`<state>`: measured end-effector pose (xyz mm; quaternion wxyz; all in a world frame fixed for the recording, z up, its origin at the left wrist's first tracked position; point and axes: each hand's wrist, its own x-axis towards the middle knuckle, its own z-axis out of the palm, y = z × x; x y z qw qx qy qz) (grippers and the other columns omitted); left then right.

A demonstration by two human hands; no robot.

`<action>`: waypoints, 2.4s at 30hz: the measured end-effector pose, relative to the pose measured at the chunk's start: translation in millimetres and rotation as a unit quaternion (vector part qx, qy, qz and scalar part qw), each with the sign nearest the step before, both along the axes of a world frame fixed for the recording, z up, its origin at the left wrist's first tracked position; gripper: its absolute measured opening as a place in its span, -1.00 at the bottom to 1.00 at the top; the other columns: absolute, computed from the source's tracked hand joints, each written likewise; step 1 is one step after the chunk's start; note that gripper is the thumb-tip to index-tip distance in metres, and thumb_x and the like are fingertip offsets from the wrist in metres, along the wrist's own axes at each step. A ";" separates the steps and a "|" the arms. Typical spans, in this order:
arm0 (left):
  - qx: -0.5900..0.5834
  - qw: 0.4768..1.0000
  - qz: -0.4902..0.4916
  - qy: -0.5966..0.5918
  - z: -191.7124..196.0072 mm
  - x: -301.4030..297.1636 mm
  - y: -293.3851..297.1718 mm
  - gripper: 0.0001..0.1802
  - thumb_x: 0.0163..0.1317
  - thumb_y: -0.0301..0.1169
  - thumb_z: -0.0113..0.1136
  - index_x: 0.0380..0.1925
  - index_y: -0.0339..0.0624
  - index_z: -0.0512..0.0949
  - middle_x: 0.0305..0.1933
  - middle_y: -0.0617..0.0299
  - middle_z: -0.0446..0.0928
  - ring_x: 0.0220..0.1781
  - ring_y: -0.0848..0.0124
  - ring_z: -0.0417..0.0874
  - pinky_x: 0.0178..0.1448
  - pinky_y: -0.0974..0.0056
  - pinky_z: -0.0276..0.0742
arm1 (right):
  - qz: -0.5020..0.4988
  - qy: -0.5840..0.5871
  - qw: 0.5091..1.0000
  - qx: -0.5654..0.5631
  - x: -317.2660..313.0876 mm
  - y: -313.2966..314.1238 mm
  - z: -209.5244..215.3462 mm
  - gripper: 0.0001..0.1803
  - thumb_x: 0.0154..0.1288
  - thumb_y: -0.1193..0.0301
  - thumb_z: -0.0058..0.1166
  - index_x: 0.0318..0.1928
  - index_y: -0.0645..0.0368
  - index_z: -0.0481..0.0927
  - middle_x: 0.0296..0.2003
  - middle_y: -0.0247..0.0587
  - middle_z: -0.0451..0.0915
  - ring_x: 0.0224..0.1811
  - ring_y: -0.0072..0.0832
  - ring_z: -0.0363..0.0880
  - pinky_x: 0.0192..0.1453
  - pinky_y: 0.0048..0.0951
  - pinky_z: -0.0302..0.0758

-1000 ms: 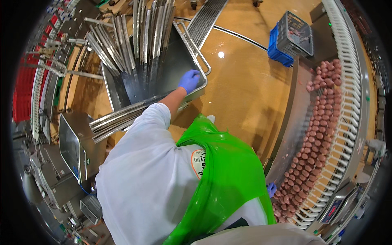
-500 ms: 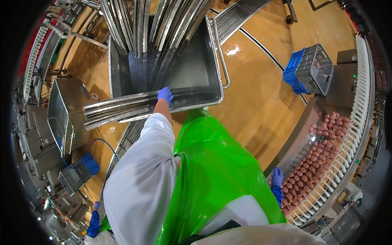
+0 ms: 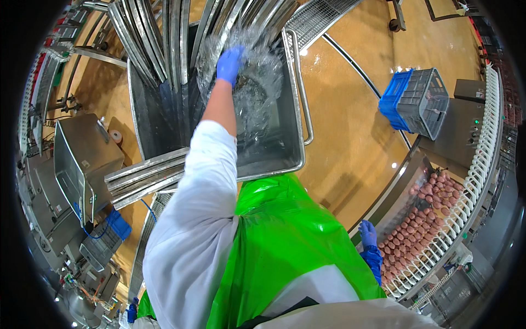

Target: The person handles a plastic bag, then repeatedly picks up sausage links from a conveyor and places them onto metal rods. The person also transfers completed sausage rods to a hanging rack.

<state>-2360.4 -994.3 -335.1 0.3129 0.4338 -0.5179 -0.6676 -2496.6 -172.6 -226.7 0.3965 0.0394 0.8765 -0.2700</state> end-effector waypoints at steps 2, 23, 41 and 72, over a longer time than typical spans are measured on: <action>-0.232 0.923 0.013 -0.307 -7.9 3.7 -27.7 -0.58 0.27 -0.13 0.01 0.01 -0.08 0.59 -0.02 -0.05 0.59 -0.03 0.06 0.60 0.08 0.11 0.48 | -0.006 -0.002 1.000 -0.016 -19.5 -9.2 3.6 -0.56 0.37 0.13 0.07 0.14 0.08 0.48 -0.13 -0.36 0.59 -0.17 -0.54 0.57 -0.18 -0.50 0.43; -0.359 0.767 -0.256 -0.466 25.4 -13.1 -15.6 -0.60 0.35 -0.19 -0.12 -0.09 -0.22 0.58 0.00 -0.05 0.60 0.02 -0.02 0.61 0.10 0.08 0.52 | -0.003 0.124 0.992 0.025 -14.6 -28.2 49.2 -0.56 0.32 0.19 0.08 0.03 0.27 0.56 -0.08 -0.03 0.63 -0.01 -0.31 0.60 0.13 -0.35 0.48; -0.546 0.664 -0.505 0.084 401.7 -333.9 368.8 -0.42 0.21 -0.37 0.20 0.23 -0.35 0.37 0.27 -0.11 0.40 0.33 0.09 0.41 0.36 0.13 0.30 | -0.344 0.097 0.613 -0.705 -341.9 -264.7 197.7 -0.67 0.36 0.09 0.10 -0.42 0.00 0.42 -0.63 -0.43 0.37 -0.63 -0.59 0.35 -0.56 -0.52 0.38; 0.286 0.765 -0.565 0.116 217.4 -944.5 482.3 -0.76 0.41 -0.21 -0.04 -0.14 -0.12 0.45 0.02 0.13 0.55 0.08 0.20 0.57 0.10 0.17 0.52 | -0.579 0.411 0.318 -0.628 -374.6 -23.0 197.3 -0.66 0.51 0.11 -0.23 -0.10 0.10 0.45 -0.12 -0.10 0.54 0.09 -0.03 0.53 0.24 0.02 0.48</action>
